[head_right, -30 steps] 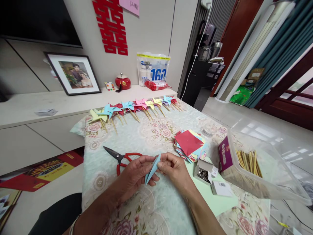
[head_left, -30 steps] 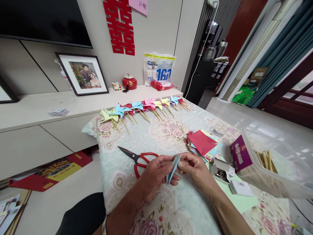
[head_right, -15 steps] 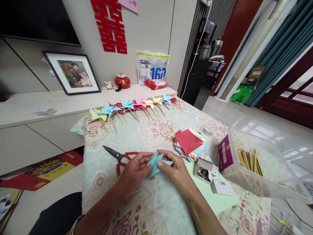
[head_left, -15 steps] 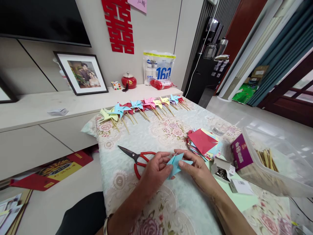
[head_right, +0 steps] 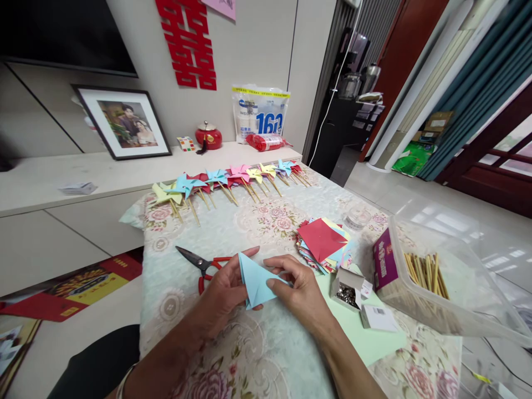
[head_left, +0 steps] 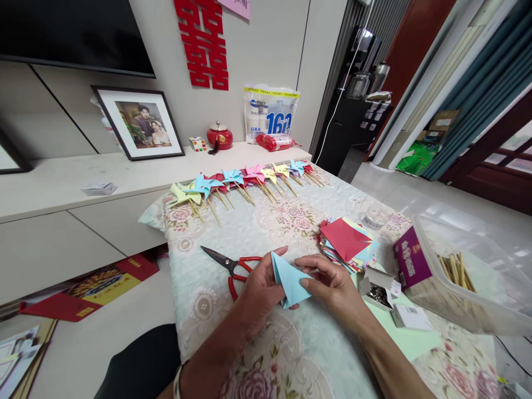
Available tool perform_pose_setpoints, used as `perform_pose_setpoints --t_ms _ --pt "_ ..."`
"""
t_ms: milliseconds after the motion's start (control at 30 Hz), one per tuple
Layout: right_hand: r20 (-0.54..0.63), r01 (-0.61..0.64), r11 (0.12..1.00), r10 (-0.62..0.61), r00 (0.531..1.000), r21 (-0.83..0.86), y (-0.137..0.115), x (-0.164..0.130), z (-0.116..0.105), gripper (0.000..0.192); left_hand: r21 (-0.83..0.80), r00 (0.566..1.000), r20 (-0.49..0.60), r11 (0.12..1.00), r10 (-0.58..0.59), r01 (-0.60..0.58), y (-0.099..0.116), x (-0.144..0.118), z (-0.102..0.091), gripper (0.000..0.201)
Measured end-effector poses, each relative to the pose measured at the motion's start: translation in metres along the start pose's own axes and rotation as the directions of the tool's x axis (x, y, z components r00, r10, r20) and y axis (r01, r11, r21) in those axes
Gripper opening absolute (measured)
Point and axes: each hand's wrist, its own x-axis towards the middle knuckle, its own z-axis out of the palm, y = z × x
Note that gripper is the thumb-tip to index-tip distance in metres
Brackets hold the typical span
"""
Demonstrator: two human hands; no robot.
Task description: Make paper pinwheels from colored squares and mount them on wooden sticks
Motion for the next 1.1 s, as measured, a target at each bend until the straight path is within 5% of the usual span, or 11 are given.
perform_pose_setpoints --t_ms 333,533,867,1100 --pt "0.07 0.033 0.998 -0.029 0.997 -0.056 -0.009 -0.003 0.0 0.013 -0.034 1.0 -0.011 0.999 0.011 -0.012 -0.003 0.003 -0.003 0.044" --pt "0.038 -0.016 0.997 0.019 0.999 -0.077 -0.01 -0.004 -0.003 0.025 0.019 0.999 -0.005 0.999 0.046 -0.046 -0.006 0.004 -0.007 0.029" --pt "0.111 -0.018 0.988 0.001 0.994 0.151 -0.006 -0.004 -0.011 0.045 -0.105 0.999 0.028 0.994 -0.017 0.02 -0.005 0.002 -0.008 0.037" --pt "0.188 -0.176 0.943 0.125 0.974 0.283 -0.014 -0.006 0.002 0.044 -0.115 0.998 0.06 0.993 -0.033 0.04 -0.005 0.003 -0.009 0.034"
